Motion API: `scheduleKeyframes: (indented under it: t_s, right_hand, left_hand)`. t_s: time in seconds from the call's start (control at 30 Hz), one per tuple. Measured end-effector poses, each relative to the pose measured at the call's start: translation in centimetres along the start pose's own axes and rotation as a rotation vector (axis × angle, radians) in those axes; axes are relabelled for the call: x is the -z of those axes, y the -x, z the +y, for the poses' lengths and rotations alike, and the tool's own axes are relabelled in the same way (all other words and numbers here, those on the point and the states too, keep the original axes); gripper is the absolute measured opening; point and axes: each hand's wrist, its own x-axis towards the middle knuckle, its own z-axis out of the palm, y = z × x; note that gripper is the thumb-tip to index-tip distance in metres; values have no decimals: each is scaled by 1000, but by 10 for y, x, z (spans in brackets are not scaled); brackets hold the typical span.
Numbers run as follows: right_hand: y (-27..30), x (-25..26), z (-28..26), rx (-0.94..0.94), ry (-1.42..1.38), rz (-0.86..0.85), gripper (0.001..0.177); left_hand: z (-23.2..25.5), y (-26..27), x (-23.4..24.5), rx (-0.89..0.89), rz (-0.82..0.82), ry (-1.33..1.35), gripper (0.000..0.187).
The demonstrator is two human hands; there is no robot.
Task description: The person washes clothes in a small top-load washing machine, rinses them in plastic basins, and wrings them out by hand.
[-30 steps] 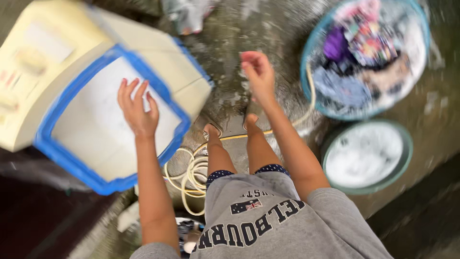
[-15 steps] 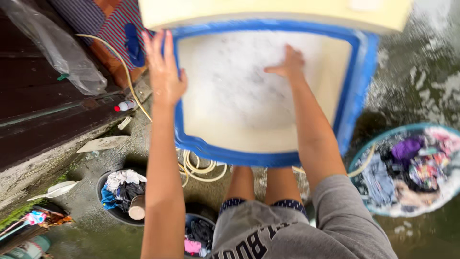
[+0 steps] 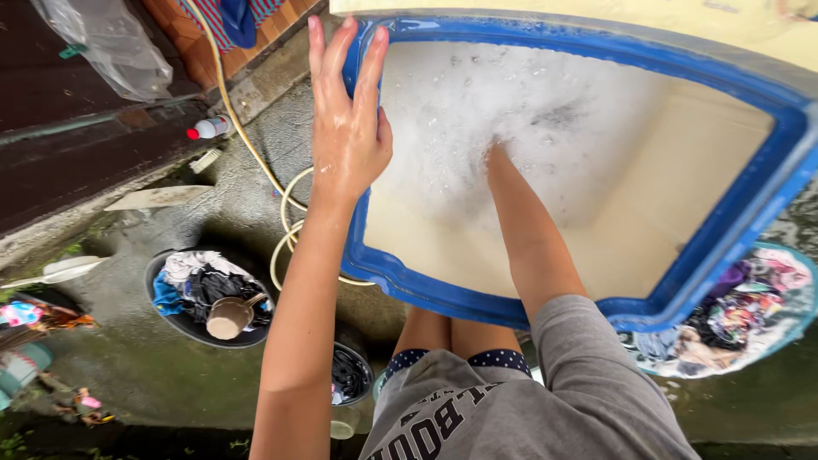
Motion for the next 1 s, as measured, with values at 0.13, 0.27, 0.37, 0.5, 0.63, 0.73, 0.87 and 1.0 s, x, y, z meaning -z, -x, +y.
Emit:
scheduleKeyframes:
  t_s: [0.13,0.27,0.37,0.5,0.63,0.73,0.87,1.0]
  right_hand:
    - [48,29,-4,19,-210,10,85]
    - [31,60,-23,39,-497,61,76]
    - [50,64,-16,-33,-783,-1,69]
    - [86,88,-35,-135,-1225,-237,61]
    - [150,117,-72,-211,-1427,-597,52]
    - [204,148,-111,-179,-1392,-827,46]
    - [289,213,-163,201,-981,-648,48]
    - [345,248,-178,550,-1012,110,54]
  left_hand:
    - [8,2,4,7,16,18,93]
    - [8,-2,1,27,56,38,96]
    - [4,7,-2,41,47,19,90]
    - [2,10,-3,61,35,21,86]
    - [2,12,-7,-12,-68,3,68]
    - [22,27,-15,-324,-70,144,62]
    - [65,54,-54,-153,-482,430,109]
    - [47,65,-91,-83,-271,745,70]
